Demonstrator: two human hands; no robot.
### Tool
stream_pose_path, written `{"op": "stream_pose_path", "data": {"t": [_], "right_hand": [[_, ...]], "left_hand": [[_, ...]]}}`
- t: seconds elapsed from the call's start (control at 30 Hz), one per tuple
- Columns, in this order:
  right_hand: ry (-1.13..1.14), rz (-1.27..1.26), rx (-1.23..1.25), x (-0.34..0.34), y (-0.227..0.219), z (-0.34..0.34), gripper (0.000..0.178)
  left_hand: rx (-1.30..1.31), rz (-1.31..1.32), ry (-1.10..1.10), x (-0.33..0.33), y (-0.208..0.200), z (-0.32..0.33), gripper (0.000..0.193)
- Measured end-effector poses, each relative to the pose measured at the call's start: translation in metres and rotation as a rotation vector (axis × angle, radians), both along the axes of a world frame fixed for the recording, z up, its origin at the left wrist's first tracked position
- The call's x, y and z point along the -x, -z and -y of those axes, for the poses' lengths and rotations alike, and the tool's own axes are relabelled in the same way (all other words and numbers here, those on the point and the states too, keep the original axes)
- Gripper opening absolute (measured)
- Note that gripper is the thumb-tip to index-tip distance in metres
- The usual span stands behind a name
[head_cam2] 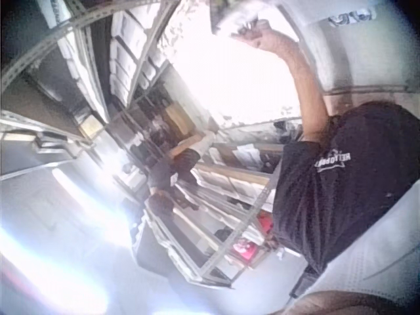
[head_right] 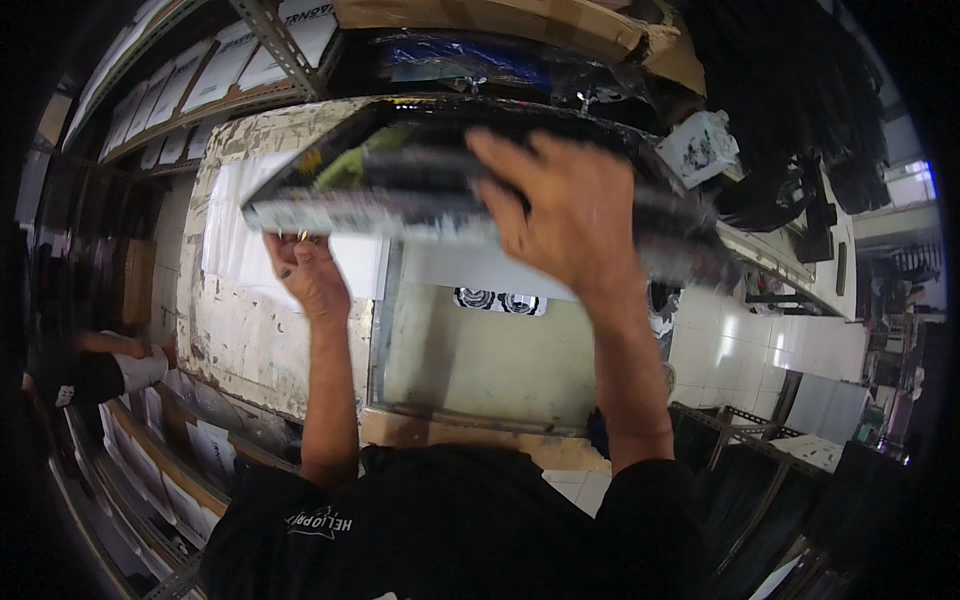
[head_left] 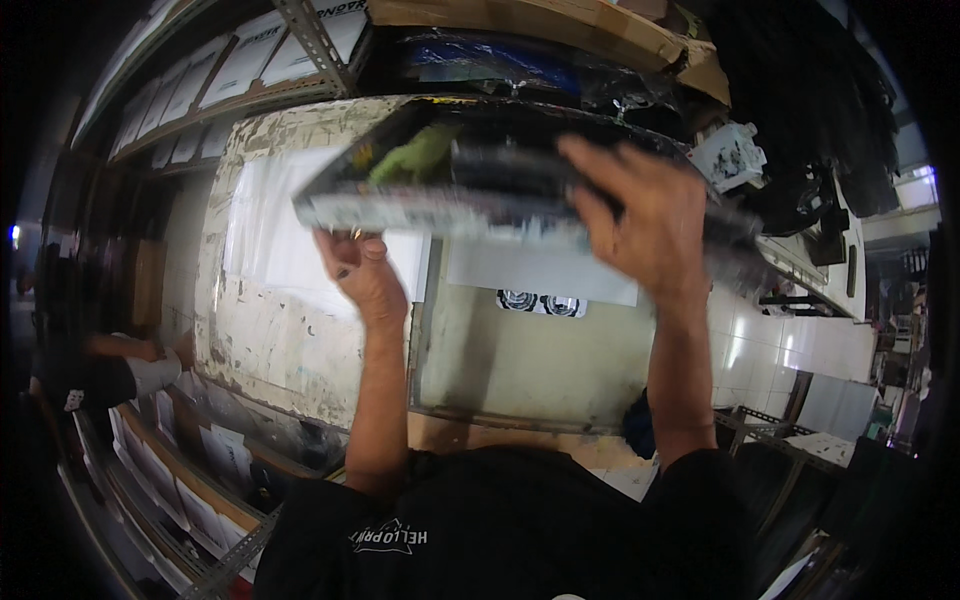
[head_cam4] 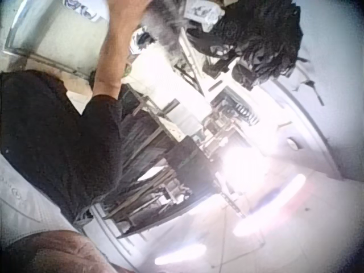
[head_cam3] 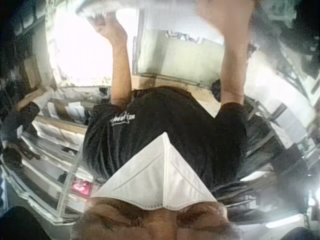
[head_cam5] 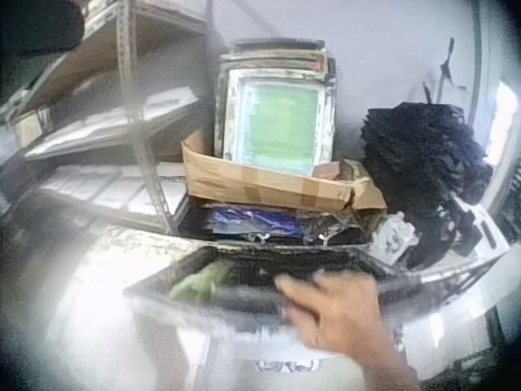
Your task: The person performs screen printing on white paper sheets. They place a sheet under a screen, pull a squeegee across the screen to apply ink, lift the screen, and remove the printed sheet. This process is repeated for multiple sheets.
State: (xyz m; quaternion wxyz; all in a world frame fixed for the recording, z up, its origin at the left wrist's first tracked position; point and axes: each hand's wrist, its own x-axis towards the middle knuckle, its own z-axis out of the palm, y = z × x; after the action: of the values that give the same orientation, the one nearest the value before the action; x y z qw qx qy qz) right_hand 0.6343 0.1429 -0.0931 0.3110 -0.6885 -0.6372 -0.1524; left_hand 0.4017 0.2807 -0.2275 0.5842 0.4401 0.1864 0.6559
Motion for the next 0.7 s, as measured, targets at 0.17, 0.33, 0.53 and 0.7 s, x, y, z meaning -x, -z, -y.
{"op": "stream_pose_path", "data": {"t": [0.17,0.33,0.53,0.7], "right_hand": [[-0.009,-0.3,0.177,0.038,0.059,0.03,0.042],[-0.047,-0.4,0.476,0.036,0.158,0.043,0.058],[0.034,-0.21,0.608,0.054,0.203,0.043,0.073],[0.064,-0.136,0.422,-0.001,0.215,-0.024,0.08]], "left_hand": [[0.34,-0.35,0.048,0.092,0.068,0.042,0.077],[0.178,-0.723,-0.097,0.113,0.139,0.06,0.096],[-0.068,-1.162,-0.317,0.12,0.148,0.064,0.102],[-0.085,-1.201,-0.342,0.124,0.151,0.065,0.103]]}}
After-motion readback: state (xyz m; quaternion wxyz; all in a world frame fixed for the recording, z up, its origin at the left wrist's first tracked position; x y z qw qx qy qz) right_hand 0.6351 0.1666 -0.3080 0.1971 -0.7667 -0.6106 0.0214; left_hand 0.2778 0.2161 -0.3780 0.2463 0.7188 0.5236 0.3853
